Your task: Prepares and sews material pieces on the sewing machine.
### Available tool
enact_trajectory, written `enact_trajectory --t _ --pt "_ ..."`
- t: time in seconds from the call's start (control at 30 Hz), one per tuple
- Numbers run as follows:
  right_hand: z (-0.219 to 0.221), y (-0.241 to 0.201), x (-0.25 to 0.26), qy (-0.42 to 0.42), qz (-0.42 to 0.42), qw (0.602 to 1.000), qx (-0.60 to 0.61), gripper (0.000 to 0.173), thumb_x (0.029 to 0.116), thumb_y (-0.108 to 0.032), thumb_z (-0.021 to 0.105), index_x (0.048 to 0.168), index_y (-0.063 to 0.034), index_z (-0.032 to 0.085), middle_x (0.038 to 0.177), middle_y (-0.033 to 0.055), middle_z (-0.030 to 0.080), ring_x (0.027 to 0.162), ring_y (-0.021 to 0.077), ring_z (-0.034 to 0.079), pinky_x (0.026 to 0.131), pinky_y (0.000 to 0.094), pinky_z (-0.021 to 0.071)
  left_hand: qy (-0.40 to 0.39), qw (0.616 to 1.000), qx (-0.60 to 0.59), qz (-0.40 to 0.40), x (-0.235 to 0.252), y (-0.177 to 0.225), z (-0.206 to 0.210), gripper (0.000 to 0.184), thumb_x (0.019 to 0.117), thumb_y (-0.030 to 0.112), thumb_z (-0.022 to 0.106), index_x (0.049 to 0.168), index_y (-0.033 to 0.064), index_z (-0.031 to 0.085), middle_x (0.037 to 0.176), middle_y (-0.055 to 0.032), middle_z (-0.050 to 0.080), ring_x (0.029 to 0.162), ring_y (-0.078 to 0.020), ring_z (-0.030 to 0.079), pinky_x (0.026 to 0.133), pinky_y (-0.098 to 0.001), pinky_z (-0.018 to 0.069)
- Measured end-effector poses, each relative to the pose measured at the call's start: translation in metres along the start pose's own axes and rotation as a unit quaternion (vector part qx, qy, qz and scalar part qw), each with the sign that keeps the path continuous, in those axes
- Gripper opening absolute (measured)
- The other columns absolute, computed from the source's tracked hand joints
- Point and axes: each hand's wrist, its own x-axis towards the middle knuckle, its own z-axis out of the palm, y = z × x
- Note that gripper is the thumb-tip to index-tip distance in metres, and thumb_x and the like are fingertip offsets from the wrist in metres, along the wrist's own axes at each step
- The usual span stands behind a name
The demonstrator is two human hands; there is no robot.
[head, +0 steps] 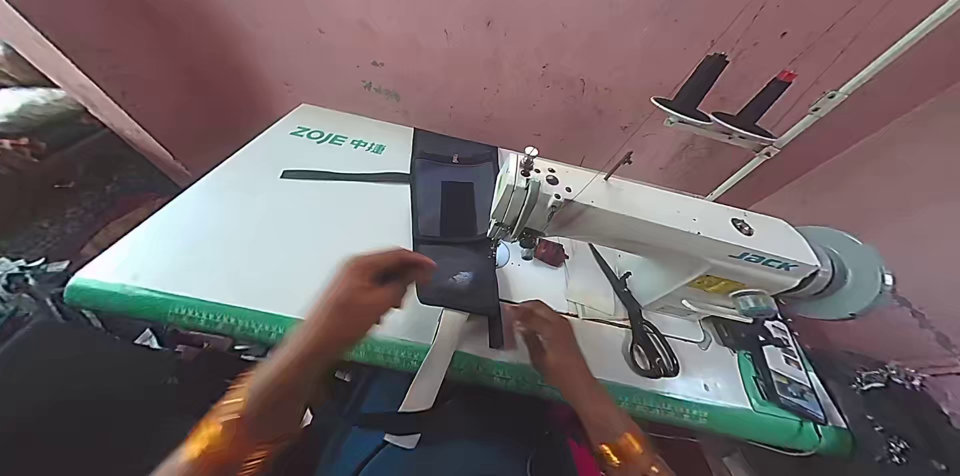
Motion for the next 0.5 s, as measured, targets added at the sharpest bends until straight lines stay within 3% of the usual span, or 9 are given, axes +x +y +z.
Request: enact_trajectory --t 0.03,0.07,0.13,0.2,0.27,0.33,0.43,0.5 --pt "0.011 -0.005 0.010 -0.023 0.024 0.999 0.026 0.025 0.0917 0.000 0.061 0.110 0.0005 0.077 0.101 0.0199 0.071 0.094 0.0305 0.070 0.086 0.0438 0.0581 -0.048 0.996 0.055 0.045 0.012 -0.011 0.022 0.018 0.0976 0.017 0.066 0.106 0.0057 0.076 0.098 -0.0015 0.074 0.083 -0.0057 0.068 0.078 -0.0260 0.0576" --pt "0.019 -0.007 0.016 -0.025 0.043 0.997 0.051 0.023 0.0884 0.002 0.063 0.105 0.0008 0.078 0.097 0.0190 0.070 0.091 0.0290 0.069 0.084 0.0423 0.0572 -0.096 0.987 0.108 0.075 0.023 -0.019 0.041 0.021 0.0946 0.022 0.071 0.103 0.0048 0.078 0.101 -0.0086 0.074 0.095 -0.0172 0.070 0.088 -0.0380 0.0567" --pt "0.026 -0.007 0.021 0.002 0.064 0.994 0.088 0.018 0.0818 0.007 0.064 0.091 0.0002 0.078 0.092 0.0148 0.073 0.090 0.0226 0.071 0.085 0.0369 0.0583 -0.223 0.948 0.219 0.061 0.039 -0.028 0.066 0.031 0.0918 0.032 0.076 0.110 0.0068 0.078 0.112 -0.0174 0.070 0.110 -0.0346 0.066 0.095 -0.0569 0.0517" --pt "0.026 -0.009 0.021 0.001 0.121 0.985 0.126 0.018 0.0844 0.008 0.063 0.093 0.0027 0.077 0.096 0.0141 0.075 0.093 0.0175 0.071 0.088 0.0318 0.0576 -0.299 0.917 0.261 0.038 0.042 -0.042 0.080 0.032 0.0930 0.030 0.074 0.111 0.0046 0.075 0.118 -0.0204 0.067 0.113 -0.0399 0.064 0.092 -0.0621 0.0501" --pt "0.025 -0.013 0.022 -0.004 0.206 0.962 0.180 0.012 0.0883 0.004 0.068 0.096 0.0033 0.076 0.097 0.0109 0.074 0.090 0.0096 0.070 0.085 0.0248 0.0577 -0.244 0.937 0.226 0.110 0.031 -0.064 0.087 0.020 0.0930 0.020 0.071 0.099 0.0016 0.076 0.107 -0.0205 0.070 0.100 -0.0389 0.068 0.083 -0.0597 0.0540" --pt "0.028 -0.019 0.025 0.035 0.289 0.930 0.223 0.006 0.0874 0.003 0.073 0.093 0.0033 0.074 0.088 0.0080 0.074 0.077 0.0071 0.069 0.075 0.0237 0.0583 -0.153 0.944 0.203 0.209 0.021 -0.083 0.092 0.013 0.0909 0.014 0.069 0.090 0.0044 0.077 0.095 -0.0147 0.071 0.086 -0.0312 0.071 0.072 -0.0508 0.0585" --pt "0.035 -0.025 0.026 0.120 0.357 0.894 0.243 0.009 0.0863 0.003 0.076 0.089 0.0037 0.067 0.075 0.0079 0.070 0.059 0.0116 0.068 0.059 0.0280 0.0606 -0.080 0.928 0.227 0.285 0.016 -0.090 0.093 0.014 0.0898 0.012 0.068 0.095 0.0038 0.077 0.090 -0.0131 0.071 0.079 -0.0272 0.073 0.067 -0.0422 0.0612" --pt "0.038 -0.031 0.025 0.140 0.372 0.891 0.220 0.013 0.0884 0.004 0.073 0.097 0.0058 0.063 0.072 0.0098 0.069 0.055 0.0151 0.068 0.054 0.0311 0.0610 -0.041 0.923 0.218 0.314 0.016 -0.090 0.092 0.015 0.0913 0.011 0.064 0.094 0.0020 0.076 0.086 -0.0123 0.071 0.074 -0.0243 0.072 0.067 -0.0361 0.0604"
